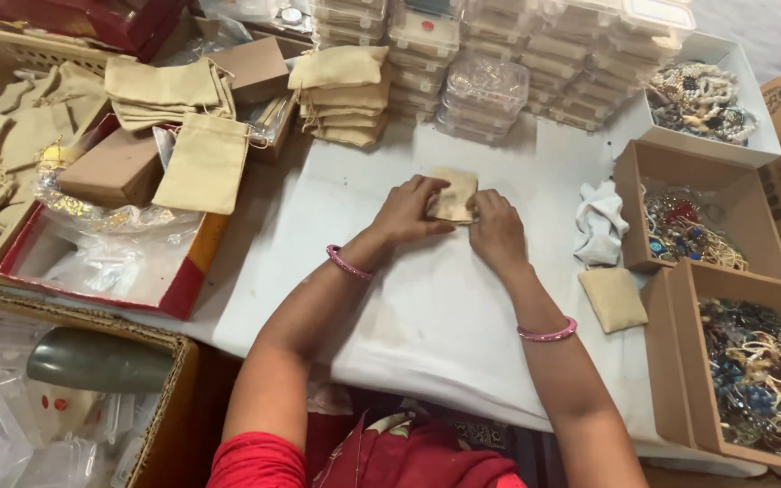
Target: The person places a small item into a beige pouch and puts it into a plastic container. They then use a white cloth to wipe a clear plastic container and a beaded necklace on a white table surface.
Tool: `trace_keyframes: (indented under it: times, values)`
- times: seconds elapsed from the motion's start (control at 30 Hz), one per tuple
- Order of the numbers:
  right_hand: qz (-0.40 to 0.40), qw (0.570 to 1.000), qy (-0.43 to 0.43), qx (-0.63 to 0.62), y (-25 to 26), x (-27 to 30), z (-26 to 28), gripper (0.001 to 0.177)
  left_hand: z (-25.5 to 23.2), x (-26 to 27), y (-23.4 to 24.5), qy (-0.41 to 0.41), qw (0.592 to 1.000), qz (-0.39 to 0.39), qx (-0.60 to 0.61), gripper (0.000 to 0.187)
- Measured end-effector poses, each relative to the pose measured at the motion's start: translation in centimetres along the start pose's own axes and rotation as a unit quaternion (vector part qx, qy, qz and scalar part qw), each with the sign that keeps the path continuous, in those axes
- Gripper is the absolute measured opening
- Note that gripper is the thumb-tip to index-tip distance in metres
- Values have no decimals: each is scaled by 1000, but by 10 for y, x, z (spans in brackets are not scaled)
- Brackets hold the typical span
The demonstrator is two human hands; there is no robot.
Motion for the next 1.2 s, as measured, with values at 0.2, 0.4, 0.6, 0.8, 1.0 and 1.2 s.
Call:
trace_keyframes:
  times: [0.2, 0.4, 0.6, 0.8, 1.0, 1.2]
  values:
    - [-16, 991, -104, 79, -31, 15, -77, 16, 21, 3, -11, -24, 997, 47, -61, 46]
    - [-62, 992, -44, 105, 2, 3, -25, 25, 2, 8, 15, -57, 956, -110, -266, 20]
    - [-6, 980, -196, 6, -17, 11, -64, 13, 17, 7, 12, -34, 958, -52, -278, 17]
    - [-5, 982, -181, 60, -5, 7, -46, 20, 14, 7, 21, 19, 975, -90, -200, 21]
    - [-19, 981, -186, 51, -6, 8, -51, 8, -2, 6, 27, 65, 977, 8, -204, 35]
    - [-118, 987, -70, -87, 2, 3, -40, 10, 24, 4, -2, -43, 972, -15, -230, 21]
Point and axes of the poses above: each hand's wrist, its own x-axis away from the middle knuckle, its own y-axis out of the back of the hand, z = x × y, the point moved 6 cm from there along -x, towards the middle knuckle, and after that the axes turned 6 degrees about -x, right-handed, at the moved point
